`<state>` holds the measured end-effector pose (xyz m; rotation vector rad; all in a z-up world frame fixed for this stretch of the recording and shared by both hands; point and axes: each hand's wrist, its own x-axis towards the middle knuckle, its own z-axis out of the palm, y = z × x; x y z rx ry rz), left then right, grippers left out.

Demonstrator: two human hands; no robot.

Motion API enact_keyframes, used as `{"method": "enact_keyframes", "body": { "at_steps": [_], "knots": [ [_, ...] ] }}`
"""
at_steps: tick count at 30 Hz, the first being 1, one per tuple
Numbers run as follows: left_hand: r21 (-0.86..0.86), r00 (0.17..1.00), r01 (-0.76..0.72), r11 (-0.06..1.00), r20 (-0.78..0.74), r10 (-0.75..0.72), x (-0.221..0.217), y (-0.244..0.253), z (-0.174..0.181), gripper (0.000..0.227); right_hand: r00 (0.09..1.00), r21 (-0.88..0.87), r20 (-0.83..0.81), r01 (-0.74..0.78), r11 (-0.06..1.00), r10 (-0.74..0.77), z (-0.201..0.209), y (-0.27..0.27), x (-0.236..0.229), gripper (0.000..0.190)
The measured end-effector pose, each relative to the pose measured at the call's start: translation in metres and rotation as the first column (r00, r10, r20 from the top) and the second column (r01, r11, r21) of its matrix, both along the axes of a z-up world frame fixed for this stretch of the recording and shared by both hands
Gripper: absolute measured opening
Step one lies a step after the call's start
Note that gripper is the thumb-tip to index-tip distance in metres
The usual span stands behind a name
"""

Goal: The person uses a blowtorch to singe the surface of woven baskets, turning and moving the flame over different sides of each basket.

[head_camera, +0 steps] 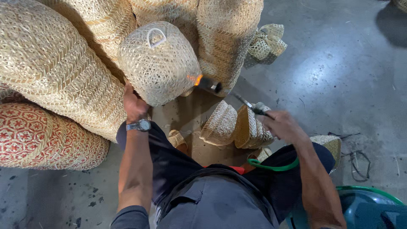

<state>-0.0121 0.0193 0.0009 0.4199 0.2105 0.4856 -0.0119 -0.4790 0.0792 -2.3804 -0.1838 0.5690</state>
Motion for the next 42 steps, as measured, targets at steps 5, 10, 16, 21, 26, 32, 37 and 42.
{"method": "enact_keyframes", "body": {
  "at_steps": [5,10,16,21,26,32,37,42],
  "knots": [
    [0.029,0.985,0.114,0.993,0.124,-0.117,-0.001,0.026,0.017,0.041,1.000,0.183,-0.021,-0.018,0.983,0.022,0.010,-0.028,0.011,0.044],
    [0.203,0.941,0.225,0.953,0.207,-0.266,-0.005,0.046,0.027,0.030,1.000,0.187,0.001,0.020,0.982,-0.020,0.034,-0.034,0.026,0.039],
    [0.251,0.929,0.256,0.934,0.204,-0.309,-0.006,0.052,0.029,0.027,0.999,0.294,0.002,0.045,0.955,-0.048,0.062,-0.032,0.043,0.037],
    [0.274,0.950,0.162,0.948,0.216,-0.225,-0.009,0.060,0.018,0.026,0.997,0.130,-0.061,-0.028,0.991,0.036,0.033,-0.033,0.028,0.044],
    [0.385,0.978,0.066,0.920,0.158,-0.136,-0.001,0.064,0.011,0.026,0.998,0.123,-0.064,0.003,0.992,0.005,0.032,-0.030,0.022,0.039],
    [0.608,0.984,0.078,0.790,0.082,-0.159,-0.005,0.049,0.025,0.025,0.998,0.096,0.020,0.053,0.994,-0.055,0.068,-0.022,0.018,0.043],
    [0.754,0.992,0.074,0.653,0.009,-0.123,-0.001,0.044,0.023,0.025,0.995,0.045,0.017,0.096,0.994,-0.097,0.077,-0.014,0.023,0.051],
    [0.915,0.999,0.046,0.402,-0.041,-0.021,0.001,0.027,0.025,0.021,0.998,0.030,0.034,0.054,0.998,-0.055,0.086,-0.003,0.027,0.049]
  ]
}}
